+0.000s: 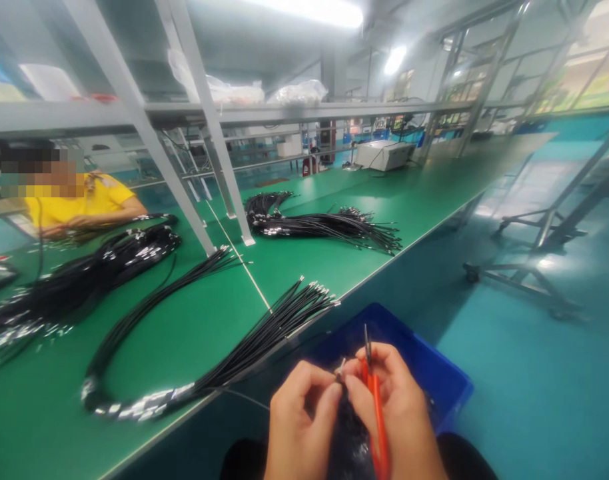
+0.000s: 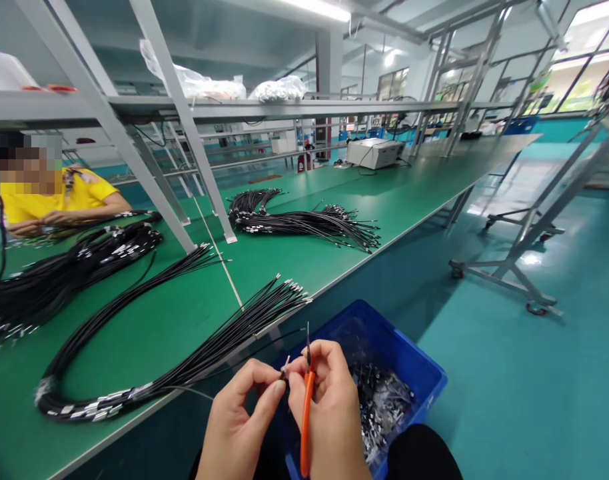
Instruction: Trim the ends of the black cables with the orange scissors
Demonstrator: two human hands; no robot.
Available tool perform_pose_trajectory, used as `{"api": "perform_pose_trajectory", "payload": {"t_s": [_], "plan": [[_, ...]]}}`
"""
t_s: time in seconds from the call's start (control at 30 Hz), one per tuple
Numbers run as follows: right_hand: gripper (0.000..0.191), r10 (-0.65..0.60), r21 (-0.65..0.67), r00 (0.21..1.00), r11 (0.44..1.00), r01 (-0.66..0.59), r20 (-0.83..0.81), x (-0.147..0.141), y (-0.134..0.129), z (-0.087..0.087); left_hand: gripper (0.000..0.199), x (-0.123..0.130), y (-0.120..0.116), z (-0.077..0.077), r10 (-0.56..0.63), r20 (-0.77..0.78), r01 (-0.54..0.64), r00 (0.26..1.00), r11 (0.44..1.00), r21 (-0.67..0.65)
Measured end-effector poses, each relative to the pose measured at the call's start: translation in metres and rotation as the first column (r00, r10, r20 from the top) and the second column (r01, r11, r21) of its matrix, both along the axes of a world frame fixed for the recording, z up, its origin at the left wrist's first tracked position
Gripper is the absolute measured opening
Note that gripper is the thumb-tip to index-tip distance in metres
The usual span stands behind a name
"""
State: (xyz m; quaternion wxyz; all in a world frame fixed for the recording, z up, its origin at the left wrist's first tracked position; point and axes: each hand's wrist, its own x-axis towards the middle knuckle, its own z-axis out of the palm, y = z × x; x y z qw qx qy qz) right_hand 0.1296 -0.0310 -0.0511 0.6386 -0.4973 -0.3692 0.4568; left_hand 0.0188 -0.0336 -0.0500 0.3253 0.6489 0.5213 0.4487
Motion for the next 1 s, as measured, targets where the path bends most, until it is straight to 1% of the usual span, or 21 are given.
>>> {"api": "perform_pose_trajectory", "payload": {"t_s": [0.03, 0.1, 0.17, 0.23, 0.33, 0.4, 0.43, 0.47, 0.5, 0.53, 0.57, 0.6, 0.63, 0.67, 0.7, 0.73, 0.8, 0.9, 1.0], "plan": [[0.024, -0.003, 0.010, 1.000, 1.000, 0.003, -0.004, 0.000, 0.000, -0.001, 0.016, -0.001, 0.000, 0.001, -0.001, 0.003, 0.001, 1.000, 1.000, -0.012], [0.023, -0.009, 0.014, 0.999, 1.000, 0.008, 0.039, 0.001, -0.001, -0.003, 0.016, 0.000, 0.000, 0.001, 0.000, 0.001, 0.000, 1.000, 1.000, -0.019], [0.020, -0.036, 0.006, 0.991, 0.999, 0.036, 0.131, 0.001, -0.004, -0.004, 0.017, 0.001, -0.001, 0.000, 0.018, -0.005, -0.018, 1.000, 1.000, -0.010], [0.017, -0.063, 0.009, 0.965, 0.998, 0.063, 0.253, 0.000, -0.007, -0.004, 0.018, 0.001, -0.001, 0.000, 0.023, -0.005, -0.023, 1.000, 1.000, -0.006], [0.011, -0.062, 0.018, 0.915, 0.998, 0.060, 0.398, 0.000, -0.013, -0.001, 0.016, -0.002, 0.000, 0.001, -0.005, 0.045, 0.008, 0.999, 0.998, -0.069], [0.013, -0.009, -0.012, 0.921, 1.000, 0.015, 0.390, 0.005, -0.016, 0.004, 0.015, -0.006, 0.003, 0.002, -0.017, 0.142, 0.038, 0.990, 0.988, -0.147], [0.016, 0.048, -0.042, 0.938, 0.999, -0.036, 0.345, 0.009, -0.016, 0.007, 0.015, -0.009, 0.004, 0.003, -0.013, 0.203, 0.050, 0.979, 0.982, -0.181], [0.020, 0.128, -0.073, 0.953, 0.991, -0.112, 0.274, 0.015, -0.016, 0.011, 0.016, -0.011, 0.006, 0.004, -0.006, 0.268, 0.064, 0.964, 0.976, -0.207], [0.025, 0.231, -0.106, 0.956, 0.971, -0.214, 0.182, 0.022, -0.015, 0.013, 0.017, -0.013, 0.007, 0.005, -0.001, 0.331, 0.081, 0.944, 0.970, -0.228], [0.029, 0.360, -0.128, 0.929, 0.929, -0.348, 0.085, 0.028, -0.013, 0.015, 0.017, -0.014, 0.008, 0.006, 0.001, 0.390, 0.102, 0.921, 0.964, -0.244], [0.034, 0.485, -0.152, 0.874, 0.863, -0.482, -0.013, 0.035, -0.011, 0.016, 0.018, -0.015, 0.009, 0.007, -0.001, 0.442, 0.128, 0.897, 0.958, -0.258], [0.041, 0.589, -0.171, 0.802, 0.784, -0.597, -0.101, 0.040, -0.009, 0.016, 0.019, -0.016, 0.010, 0.007, -0.008, 0.486, 0.158, 0.874, 0.950, -0.269], [0.048, 0.668, -0.178, 0.724, 0.702, -0.689, -0.169, 0.045, -0.007, 0.015, 0.019, -0.016, 0.010, 0.008, -0.018, 0.521, 0.191, 0.853, 0.941, -0.281], [0.054, 0.723, -0.180, 0.656, 0.630, -0.755, -0.218, 0.048, -0.005, 0.013, 0.019, -0.016, 0.010, 0.009, -0.024, 0.548, 0.217, 0.836, 0.932, -0.290], [0.058, 0.757, -0.179, 0.603, 0.576, -0.798, -0.252, 0.049, -0.004, 0.010, 0.019, -0.017, 0.010, 0.009, -0.026, 0.568, 0.234, 0.822, 0.926, -0.296], [0.060, 0.778, -0.175, 0.566, 0.539, -0.824, -0.272, 0.050, -0.002, 0.008, 0.019, -0.017, 0.010, 0.010, -0.028, 0.584, 0.247, 0.812, 0.921, -0.299], [0.059, 0.792, -0.166, 0.528, 0.501, -0.849, -0.308, 0.049, -0.001, 0.003, 0.019, -0.017, 0.010, 0.010, -0.034, 0.606, 0.267, 0.795, 0.916, -0.299], [0.049, 0.772, -0.158, 0.512, 0.491, -0.857, -0.378, 0.046, 0.000, -0.001, 0.019, -0.018, 0.010, 0.009, -0.050, 0.608, 0.280, 0.792, 0.916, -0.289], [0.040, 0.765, -0.138, 0.502, 0.491, -0.860, -0.403, 0.045, -0.001, 0.000, 0.020, -0.019, 0.010, 0.008, -0.073, 0.596, 0.287, 0.800, 0.918, -0.272]]}}
